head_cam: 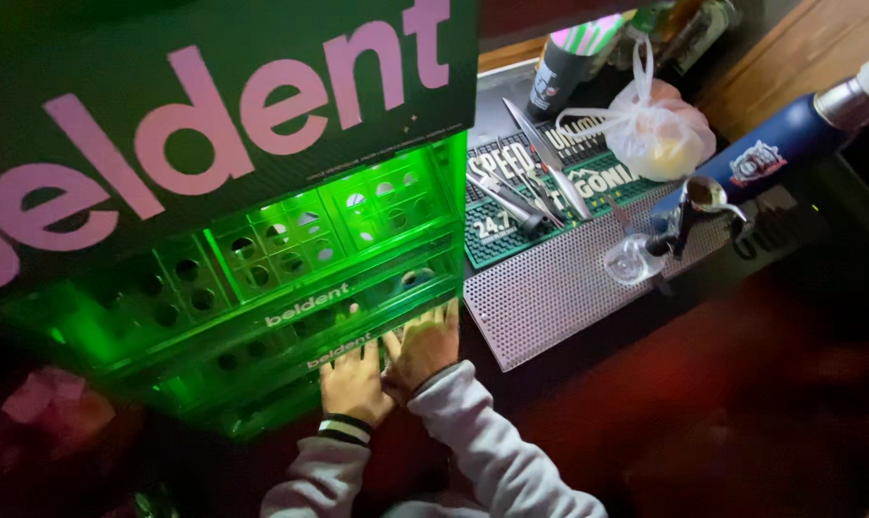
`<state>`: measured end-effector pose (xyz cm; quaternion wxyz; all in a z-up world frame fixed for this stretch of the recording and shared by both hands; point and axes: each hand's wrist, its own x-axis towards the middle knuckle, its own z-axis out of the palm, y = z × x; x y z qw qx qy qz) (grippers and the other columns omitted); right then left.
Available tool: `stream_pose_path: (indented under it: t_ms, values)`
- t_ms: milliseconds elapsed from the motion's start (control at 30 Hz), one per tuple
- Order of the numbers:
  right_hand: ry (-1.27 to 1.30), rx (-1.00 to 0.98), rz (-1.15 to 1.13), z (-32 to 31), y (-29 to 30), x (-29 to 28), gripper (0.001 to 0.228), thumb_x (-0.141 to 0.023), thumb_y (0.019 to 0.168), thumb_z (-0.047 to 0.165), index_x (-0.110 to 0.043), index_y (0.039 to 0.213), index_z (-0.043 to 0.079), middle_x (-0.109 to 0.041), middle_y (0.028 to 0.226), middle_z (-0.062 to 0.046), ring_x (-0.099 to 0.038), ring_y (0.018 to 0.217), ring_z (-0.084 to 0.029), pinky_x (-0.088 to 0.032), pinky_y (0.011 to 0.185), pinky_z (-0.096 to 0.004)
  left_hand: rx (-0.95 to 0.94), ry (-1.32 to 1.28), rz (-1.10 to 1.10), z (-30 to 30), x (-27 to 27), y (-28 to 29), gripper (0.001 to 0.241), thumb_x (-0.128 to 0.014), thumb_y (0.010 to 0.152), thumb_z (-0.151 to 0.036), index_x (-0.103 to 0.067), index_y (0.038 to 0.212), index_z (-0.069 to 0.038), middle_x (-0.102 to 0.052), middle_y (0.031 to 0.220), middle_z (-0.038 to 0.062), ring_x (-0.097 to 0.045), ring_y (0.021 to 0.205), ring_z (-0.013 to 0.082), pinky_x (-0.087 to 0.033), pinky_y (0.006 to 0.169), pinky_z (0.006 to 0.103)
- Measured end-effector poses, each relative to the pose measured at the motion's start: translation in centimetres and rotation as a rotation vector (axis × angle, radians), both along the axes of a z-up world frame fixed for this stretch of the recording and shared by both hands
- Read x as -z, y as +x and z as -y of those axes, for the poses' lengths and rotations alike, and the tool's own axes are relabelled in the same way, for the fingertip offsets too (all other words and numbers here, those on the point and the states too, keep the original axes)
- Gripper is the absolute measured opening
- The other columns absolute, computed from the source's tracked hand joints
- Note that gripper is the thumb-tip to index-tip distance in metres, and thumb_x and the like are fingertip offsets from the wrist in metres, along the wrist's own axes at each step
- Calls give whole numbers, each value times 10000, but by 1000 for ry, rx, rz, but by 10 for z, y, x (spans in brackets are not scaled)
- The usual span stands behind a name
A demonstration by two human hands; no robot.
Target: The person wipes a green display stand with a cloth and places packs of candy and mints into the compartments of the stand.
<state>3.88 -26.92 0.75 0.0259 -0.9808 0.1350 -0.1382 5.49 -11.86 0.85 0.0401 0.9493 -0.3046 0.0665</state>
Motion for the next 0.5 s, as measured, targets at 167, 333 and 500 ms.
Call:
stream_pose_path:
  t_ms: [167, 333, 500]
  values:
    - [-23, 14, -78, -6, -16, -70, 339, -610, 880, 385, -778, 862, 90, -746, 854, -157, -692, 939, -318, -142, 1208, -657, 22, -69, 9, -8, 15, -5, 1208, -703, 472, -331, -342, 1610, -148, -252, 1726, 110, -298, 1543, 331, -272, 1202, 577]
    - [-77, -40, 222, 2, -9, 1, 598, -700, 777, 596, -738, 701, 5, -661, 733, -267, -649, 771, -424, -414, 968, -597, 33, -33, -2, -4, -2, -5, 1279, -736, 455, -375, -275, 1626, -144, -162, 1745, 108, -209, 1570, 329, -182, 1238, 592]
    - [26, -78, 202, 5, -33, 40, 612, -725, 687, 663, -697, 788, 60, -626, 802, -175, -618, 873, -391, -418, 946, -607, 44, 166, -211, -5, -30, -1, 1230, -778, 592, -300, -159, 1646, -160, -46, 1754, 106, -80, 1594, 334, -112, 1258, 623]
